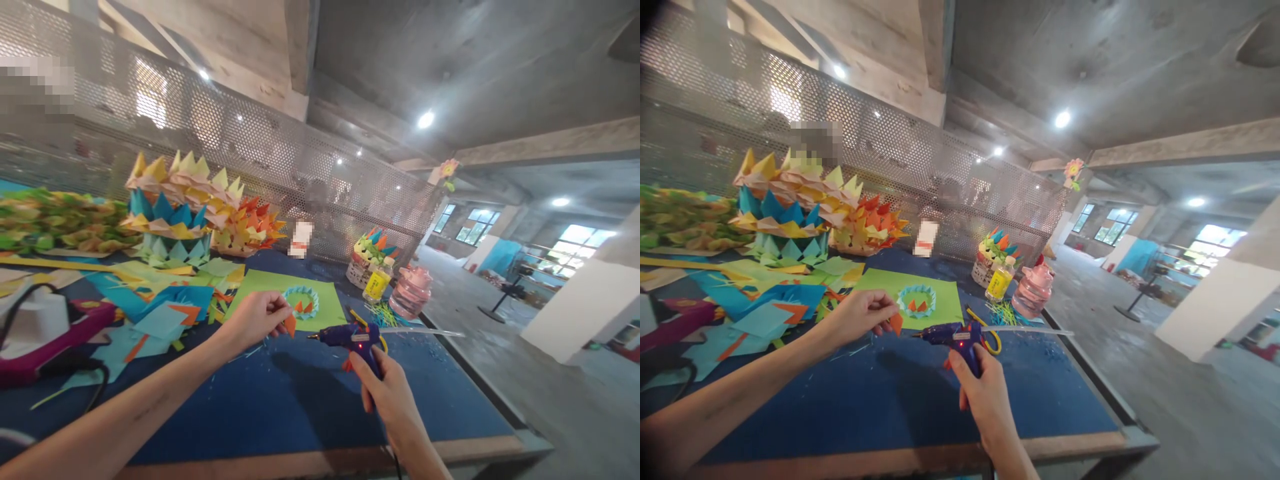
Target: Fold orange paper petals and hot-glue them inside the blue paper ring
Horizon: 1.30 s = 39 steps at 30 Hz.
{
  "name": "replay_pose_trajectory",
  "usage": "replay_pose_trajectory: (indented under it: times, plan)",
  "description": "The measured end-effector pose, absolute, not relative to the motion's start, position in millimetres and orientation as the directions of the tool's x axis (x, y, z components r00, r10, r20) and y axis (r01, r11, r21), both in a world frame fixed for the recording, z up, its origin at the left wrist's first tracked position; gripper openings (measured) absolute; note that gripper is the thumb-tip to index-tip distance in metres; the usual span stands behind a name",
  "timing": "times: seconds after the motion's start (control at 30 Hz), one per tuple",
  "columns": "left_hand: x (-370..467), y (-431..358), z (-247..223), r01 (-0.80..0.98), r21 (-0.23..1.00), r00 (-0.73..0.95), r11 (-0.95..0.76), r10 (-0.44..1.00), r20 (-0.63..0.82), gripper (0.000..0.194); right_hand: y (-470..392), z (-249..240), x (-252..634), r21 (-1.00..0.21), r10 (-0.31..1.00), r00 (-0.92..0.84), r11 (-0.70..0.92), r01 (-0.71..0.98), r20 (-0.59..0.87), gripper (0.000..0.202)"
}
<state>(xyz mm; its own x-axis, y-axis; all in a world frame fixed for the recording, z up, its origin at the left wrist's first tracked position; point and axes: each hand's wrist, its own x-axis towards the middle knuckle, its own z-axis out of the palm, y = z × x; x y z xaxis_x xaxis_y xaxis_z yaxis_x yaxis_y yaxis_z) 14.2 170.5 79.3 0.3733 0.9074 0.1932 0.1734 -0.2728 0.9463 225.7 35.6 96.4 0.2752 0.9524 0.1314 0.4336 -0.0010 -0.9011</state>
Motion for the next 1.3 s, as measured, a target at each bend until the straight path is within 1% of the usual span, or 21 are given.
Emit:
replay_pose_trajectory:
  times: [0.2,0.33,0.47,0.57,0.83,1.0,1.17,1.3]
  plan:
    - [14,167,83,0.174,0.942,0.356,-0.285,0.91,0.21,0.017,43,89,210,-0.824,0.932,0.271,0.049,0.565,0.241,0.04]
    - [15,166,84,0.176,0.94,0.353,-0.293,0.91,0.218,0.016,43,81,205,-0.755,0.921,0.21,0.121,0.644,0.327,0.038]
    - [14,165,84,0.176,0.938,0.354,-0.298,0.908,0.222,0.015,43,78,202,-0.679,0.883,0.164,0.207,0.705,0.44,0.034]
    - [14,165,85,0.181,0.935,0.359,-0.306,0.905,0.227,0.014,43,79,201,-0.637,0.864,0.131,0.247,0.73,0.485,0.03]
    - [14,164,86,0.196,0.935,0.365,-0.297,0.907,0.211,0.014,43,78,200,-0.593,0.85,0.119,0.251,0.765,0.513,0.027]
    - [14,165,85,0.198,0.94,0.376,-0.278,0.907,0.189,0.014,42,77,199,-0.608,0.867,0.133,0.22,0.763,0.481,0.029]
    - [13,164,85,0.203,0.933,0.363,-0.297,0.908,0.21,0.014,41,77,198,-0.628,0.878,0.142,0.205,0.751,0.457,0.029]
    - [13,163,87,0.205,0.938,0.369,-0.28,0.909,0.191,0.015,39,78,198,-0.637,0.887,0.145,0.194,0.746,0.439,0.028]
